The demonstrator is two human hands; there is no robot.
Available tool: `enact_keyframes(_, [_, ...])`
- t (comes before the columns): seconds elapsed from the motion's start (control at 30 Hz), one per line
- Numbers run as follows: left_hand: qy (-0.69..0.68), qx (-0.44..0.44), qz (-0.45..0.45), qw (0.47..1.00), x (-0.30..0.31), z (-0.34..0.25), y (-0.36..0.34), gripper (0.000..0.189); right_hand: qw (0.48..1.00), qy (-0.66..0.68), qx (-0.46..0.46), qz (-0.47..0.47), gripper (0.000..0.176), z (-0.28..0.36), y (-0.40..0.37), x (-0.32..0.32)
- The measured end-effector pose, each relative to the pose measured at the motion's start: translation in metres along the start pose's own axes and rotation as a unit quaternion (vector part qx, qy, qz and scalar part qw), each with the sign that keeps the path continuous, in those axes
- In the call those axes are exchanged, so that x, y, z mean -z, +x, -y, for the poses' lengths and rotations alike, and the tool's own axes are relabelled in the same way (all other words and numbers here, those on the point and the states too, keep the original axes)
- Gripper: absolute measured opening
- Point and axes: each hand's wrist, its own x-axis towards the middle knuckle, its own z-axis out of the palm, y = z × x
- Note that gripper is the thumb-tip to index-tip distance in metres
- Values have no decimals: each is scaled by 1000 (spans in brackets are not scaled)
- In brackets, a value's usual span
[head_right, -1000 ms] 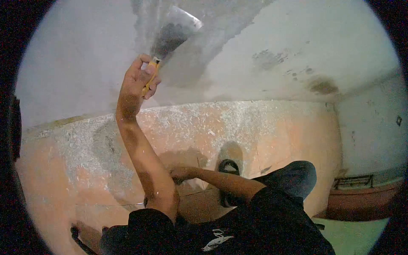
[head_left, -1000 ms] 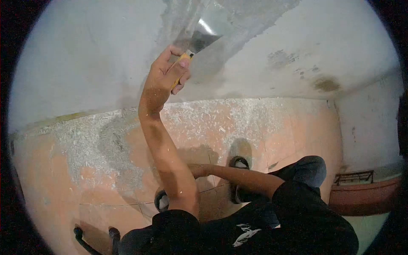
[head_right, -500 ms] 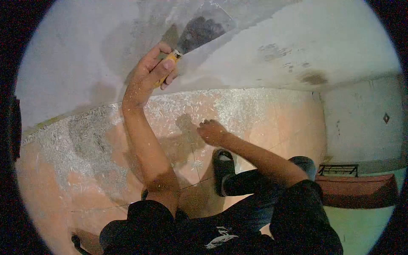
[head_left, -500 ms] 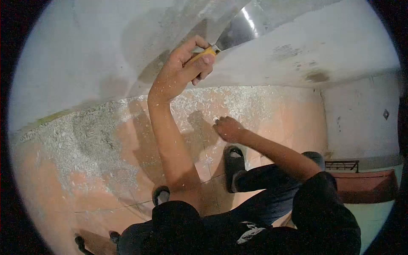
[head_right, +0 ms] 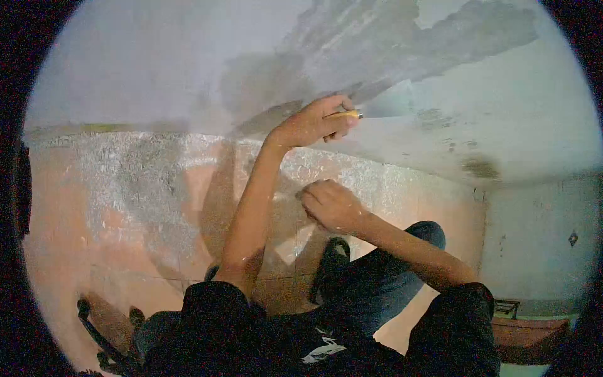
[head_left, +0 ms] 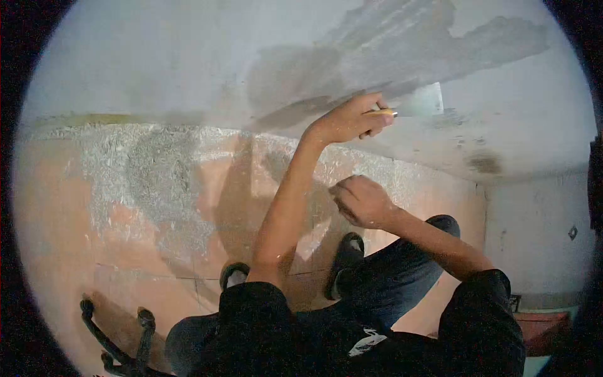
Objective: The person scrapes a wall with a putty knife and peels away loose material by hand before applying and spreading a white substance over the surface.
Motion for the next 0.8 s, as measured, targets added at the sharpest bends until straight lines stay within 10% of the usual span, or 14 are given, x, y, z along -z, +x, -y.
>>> enact_keyframes(0.2, [93,70,-88,989,9,-6,-18,19,976,-129,83,155,25,-31,7,0])
enact_keyframes(0.53, [29,-5,-127,991,-6,5,-8,22,960,-229,-25,-159,33,-83,22,71])
enact_keyframes(0.8, [-67,-92,-174,978,-41,12,10,23,912,-335,-31,-235,39,-108,22,93])
